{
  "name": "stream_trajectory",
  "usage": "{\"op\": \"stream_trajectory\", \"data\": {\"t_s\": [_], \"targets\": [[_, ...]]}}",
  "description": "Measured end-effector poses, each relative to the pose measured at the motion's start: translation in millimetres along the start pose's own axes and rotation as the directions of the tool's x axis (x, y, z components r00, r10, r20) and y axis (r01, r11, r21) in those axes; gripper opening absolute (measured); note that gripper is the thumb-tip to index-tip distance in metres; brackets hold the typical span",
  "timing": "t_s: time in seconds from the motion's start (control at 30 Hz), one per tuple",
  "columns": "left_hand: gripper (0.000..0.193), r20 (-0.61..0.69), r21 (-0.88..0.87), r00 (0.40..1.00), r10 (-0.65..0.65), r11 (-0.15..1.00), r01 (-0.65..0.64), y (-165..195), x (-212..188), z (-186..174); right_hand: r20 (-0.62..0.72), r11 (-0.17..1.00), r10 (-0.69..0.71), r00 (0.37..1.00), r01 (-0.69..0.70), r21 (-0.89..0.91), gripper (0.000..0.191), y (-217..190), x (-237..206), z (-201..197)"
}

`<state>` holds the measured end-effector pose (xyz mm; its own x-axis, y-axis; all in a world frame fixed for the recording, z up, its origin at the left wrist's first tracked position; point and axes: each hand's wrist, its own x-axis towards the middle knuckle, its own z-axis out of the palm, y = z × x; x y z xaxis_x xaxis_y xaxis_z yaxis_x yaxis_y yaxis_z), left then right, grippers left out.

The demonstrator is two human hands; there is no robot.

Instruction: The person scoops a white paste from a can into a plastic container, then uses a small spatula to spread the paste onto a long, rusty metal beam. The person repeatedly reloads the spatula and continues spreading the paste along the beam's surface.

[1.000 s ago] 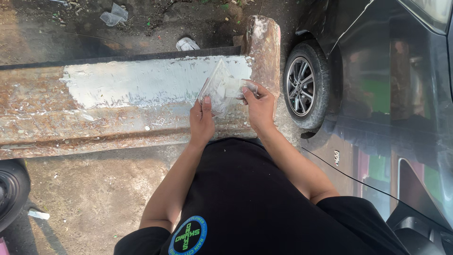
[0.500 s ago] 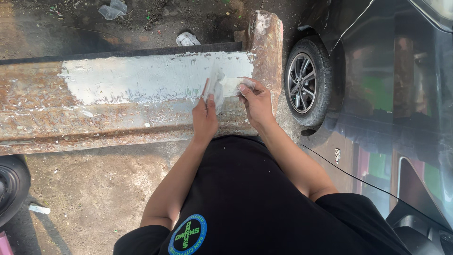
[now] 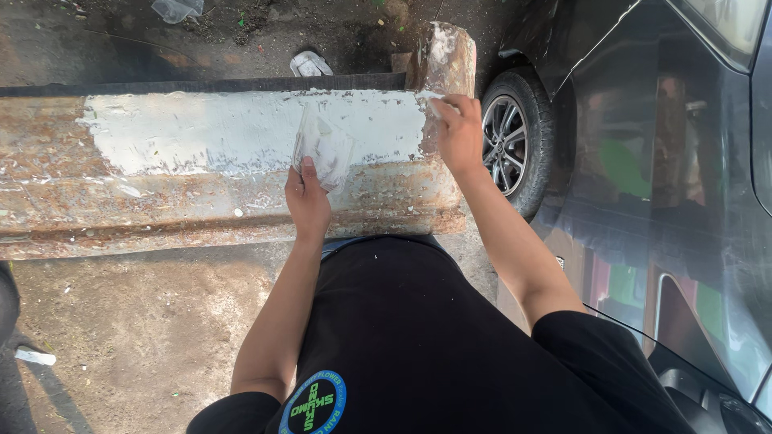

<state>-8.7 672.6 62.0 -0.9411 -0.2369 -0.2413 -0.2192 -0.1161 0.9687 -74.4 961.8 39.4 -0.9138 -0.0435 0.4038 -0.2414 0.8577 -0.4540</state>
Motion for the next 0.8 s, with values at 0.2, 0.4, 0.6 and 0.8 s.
{"op": "stream_trajectory", "data": {"t_s": [0.2, 0.4, 0.6, 0.8], "targets": [[0.050, -0.001, -0.087, 0.998, 0.055, 0.995, -0.055, 1.9, 0.4, 3.2, 0.281, 0.953, -0.146, 0.949, 0.211, -0.216, 0.044, -8.3, -35.5, 0.1], [0.049, -0.054, 0.061, 0.998, 0.040, 0.997, -0.036, -2.4, -0.7, -1.2, 0.175, 0.997, -0.045, 0.984, 0.055, -0.050, 0.039, -8.0, -35.8, -20.2], [0.051, 0.005, -0.047, 1.000, 0.009, 0.999, -0.009, 1.2, -2.9, 8.0, 0.149, 0.967, -0.177, 0.973, 0.200, -0.161, 0.046, -9.1, 25.2, 9.1], [0.052, 0.020, -0.069, 1.000, -0.001, 0.998, 0.003, 1.8, -3.6, 8.3, 0.330, 0.968, -0.138, 0.934, 0.197, -0.153, 0.047, -13.4, -27.4, 17.0]]}}
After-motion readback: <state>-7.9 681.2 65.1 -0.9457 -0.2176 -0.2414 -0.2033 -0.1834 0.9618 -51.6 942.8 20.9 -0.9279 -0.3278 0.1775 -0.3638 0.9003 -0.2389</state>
